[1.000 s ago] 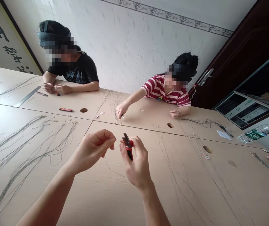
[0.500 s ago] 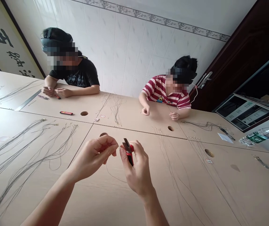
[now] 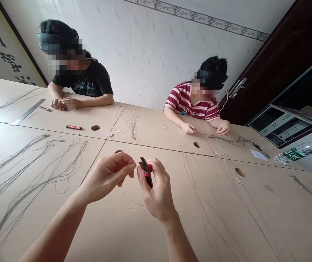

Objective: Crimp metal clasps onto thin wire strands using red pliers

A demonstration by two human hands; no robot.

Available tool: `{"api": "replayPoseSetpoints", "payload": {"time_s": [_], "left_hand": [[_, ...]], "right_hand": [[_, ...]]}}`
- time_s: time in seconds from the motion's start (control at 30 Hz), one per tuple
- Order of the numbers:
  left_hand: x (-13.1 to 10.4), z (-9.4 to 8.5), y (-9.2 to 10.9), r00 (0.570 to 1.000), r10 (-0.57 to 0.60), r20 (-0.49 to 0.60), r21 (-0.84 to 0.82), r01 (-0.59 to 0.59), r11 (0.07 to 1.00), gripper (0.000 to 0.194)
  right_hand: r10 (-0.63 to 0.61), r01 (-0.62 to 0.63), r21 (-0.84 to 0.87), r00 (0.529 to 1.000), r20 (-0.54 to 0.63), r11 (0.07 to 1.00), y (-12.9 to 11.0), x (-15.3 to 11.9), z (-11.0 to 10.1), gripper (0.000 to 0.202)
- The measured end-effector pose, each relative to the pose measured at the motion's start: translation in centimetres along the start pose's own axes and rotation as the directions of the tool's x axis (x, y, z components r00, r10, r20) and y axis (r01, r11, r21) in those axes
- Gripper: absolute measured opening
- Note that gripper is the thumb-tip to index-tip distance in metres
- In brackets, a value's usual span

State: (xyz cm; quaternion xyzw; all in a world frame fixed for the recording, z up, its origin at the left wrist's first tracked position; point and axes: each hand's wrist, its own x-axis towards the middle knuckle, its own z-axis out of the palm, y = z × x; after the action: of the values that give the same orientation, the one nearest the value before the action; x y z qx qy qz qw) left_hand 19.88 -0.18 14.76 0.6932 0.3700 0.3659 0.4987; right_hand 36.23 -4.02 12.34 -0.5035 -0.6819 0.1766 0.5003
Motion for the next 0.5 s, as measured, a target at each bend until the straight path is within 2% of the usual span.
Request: {"api": "replayPoseSetpoints", "payload": {"time_s": [0.17, 0.5], "left_hand": [[0.13, -0.52, -0.04, 1.0, -0.019, 0.023, -0.081, 0.02, 0.997, 0.024], [0.29, -0.42, -0.18, 0.998, -0.007, 0.064, -0.067, 0.011, 0.998, 0.036]], "right_hand": [[0.008, -0.009, -0.03, 1.0, -0.014, 1.0, -0.03, 0.0, -0.1, 0.014], [0.017, -0.017, -0.028, 1.0, 0.005, 0.999, -0.43, -0.18, -0.02, 0.015]]}}
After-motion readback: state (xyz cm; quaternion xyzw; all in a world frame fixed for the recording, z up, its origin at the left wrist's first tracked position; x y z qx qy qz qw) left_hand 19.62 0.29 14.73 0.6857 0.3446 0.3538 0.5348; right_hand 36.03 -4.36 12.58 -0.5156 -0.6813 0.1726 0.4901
